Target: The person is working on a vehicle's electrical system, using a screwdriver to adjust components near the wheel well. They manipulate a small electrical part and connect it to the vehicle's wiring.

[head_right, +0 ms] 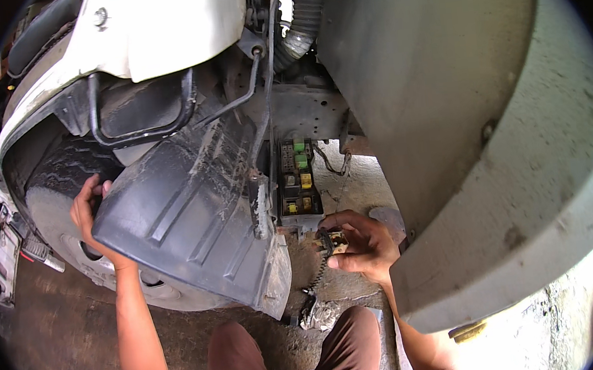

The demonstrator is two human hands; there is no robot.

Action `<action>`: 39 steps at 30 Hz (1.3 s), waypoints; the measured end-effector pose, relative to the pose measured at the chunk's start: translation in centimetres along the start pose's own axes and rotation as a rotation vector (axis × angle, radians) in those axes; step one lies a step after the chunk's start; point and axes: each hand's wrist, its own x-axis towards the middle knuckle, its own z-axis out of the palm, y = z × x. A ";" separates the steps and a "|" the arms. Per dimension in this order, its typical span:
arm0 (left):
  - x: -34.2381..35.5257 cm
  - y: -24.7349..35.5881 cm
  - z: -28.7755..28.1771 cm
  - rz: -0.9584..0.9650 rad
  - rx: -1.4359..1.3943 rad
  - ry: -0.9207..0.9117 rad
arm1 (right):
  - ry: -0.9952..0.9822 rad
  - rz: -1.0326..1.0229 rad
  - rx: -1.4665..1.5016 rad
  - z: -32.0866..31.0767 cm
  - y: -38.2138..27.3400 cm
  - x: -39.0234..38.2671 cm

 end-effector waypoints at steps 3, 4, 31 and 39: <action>-0.5 0.0 0.1 0.062 0.131 -0.049 | -0.101 0.026 -0.021 -1.5 0.1 1.9; -0.5 0.0 0.1 0.077 0.107 -0.045 | -0.086 0.054 -0.062 -1.8 0.1 2.7; -0.7 -1.5 -0.3 0.186 0.134 -0.119 | -0.088 0.142 -1.236 0.8 0.2 11.6; -0.7 -1.6 -0.3 0.192 0.154 -0.135 | -0.017 0.173 -1.018 0.2 1.2 11.2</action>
